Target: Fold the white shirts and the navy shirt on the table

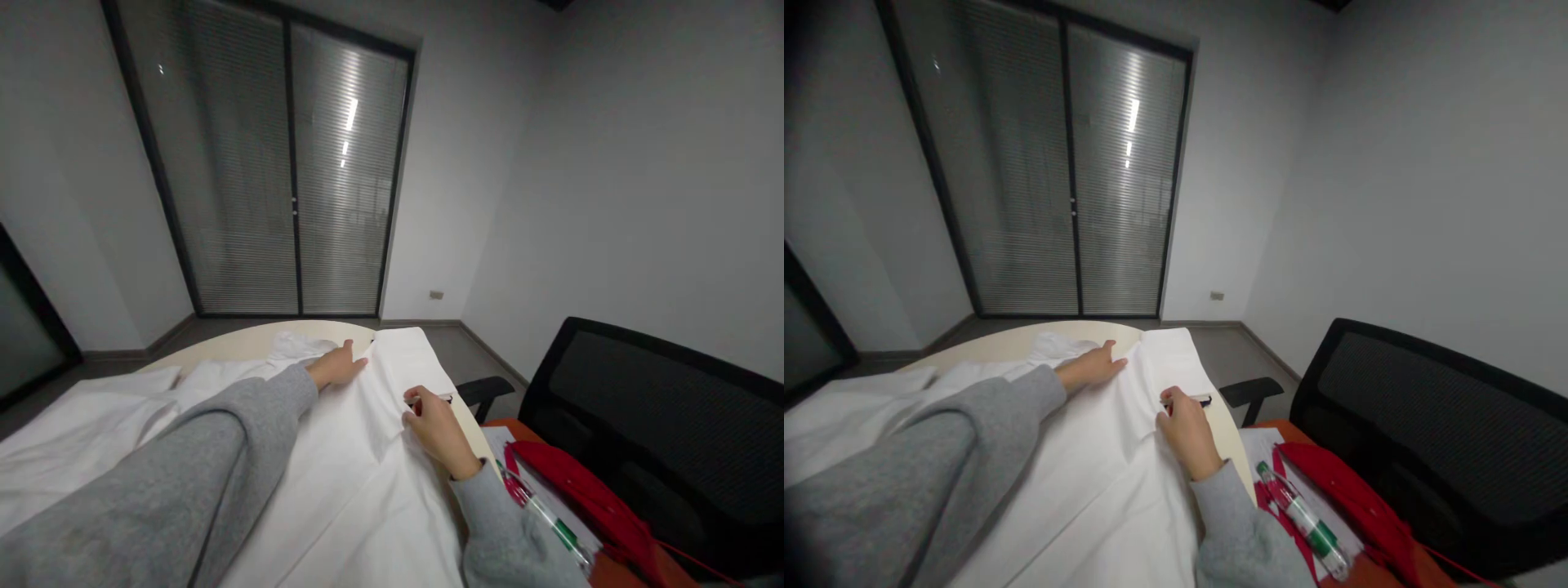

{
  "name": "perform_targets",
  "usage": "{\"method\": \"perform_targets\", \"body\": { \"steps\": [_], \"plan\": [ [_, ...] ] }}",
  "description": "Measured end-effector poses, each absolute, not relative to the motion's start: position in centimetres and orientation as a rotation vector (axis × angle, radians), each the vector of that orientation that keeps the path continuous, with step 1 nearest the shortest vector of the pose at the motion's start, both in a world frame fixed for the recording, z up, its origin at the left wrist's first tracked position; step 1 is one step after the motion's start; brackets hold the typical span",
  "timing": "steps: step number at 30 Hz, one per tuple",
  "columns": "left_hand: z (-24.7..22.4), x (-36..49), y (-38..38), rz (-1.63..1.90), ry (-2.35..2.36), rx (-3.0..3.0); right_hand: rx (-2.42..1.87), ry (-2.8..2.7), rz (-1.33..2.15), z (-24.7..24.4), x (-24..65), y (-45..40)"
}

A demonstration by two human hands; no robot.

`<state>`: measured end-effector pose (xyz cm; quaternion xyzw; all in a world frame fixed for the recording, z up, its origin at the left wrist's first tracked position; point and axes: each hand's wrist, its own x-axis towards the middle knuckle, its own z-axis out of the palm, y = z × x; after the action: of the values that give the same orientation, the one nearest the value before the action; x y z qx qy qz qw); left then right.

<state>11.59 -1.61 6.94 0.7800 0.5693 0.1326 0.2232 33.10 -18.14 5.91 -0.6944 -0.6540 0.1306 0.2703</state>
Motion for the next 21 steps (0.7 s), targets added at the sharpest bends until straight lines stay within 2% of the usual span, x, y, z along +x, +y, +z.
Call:
{"method": "perform_targets", "body": {
  "steps": [5, 7, 13, 21],
  "plan": [
    [9.7, 4.2, -10.3, -0.171, 1.619, 2.223, -1.875, -1.805, 0.333, 4.6, 33.4, -17.5],
    [9.9, 1.5, -14.1, -0.286, 1.613, 2.274, -1.885, -1.812, 0.316, 4.1, 33.2, -17.2],
    [8.0, -5.0, -21.1, -0.259, 1.688, 2.253, -1.988, -1.767, 0.300, 4.2, 32.4, -17.2],
    [8.7, -7.7, -22.9, -0.259, 1.706, 2.330, -2.034, -1.777, 0.286, 4.8, 31.9, -17.8]
  ]
}}
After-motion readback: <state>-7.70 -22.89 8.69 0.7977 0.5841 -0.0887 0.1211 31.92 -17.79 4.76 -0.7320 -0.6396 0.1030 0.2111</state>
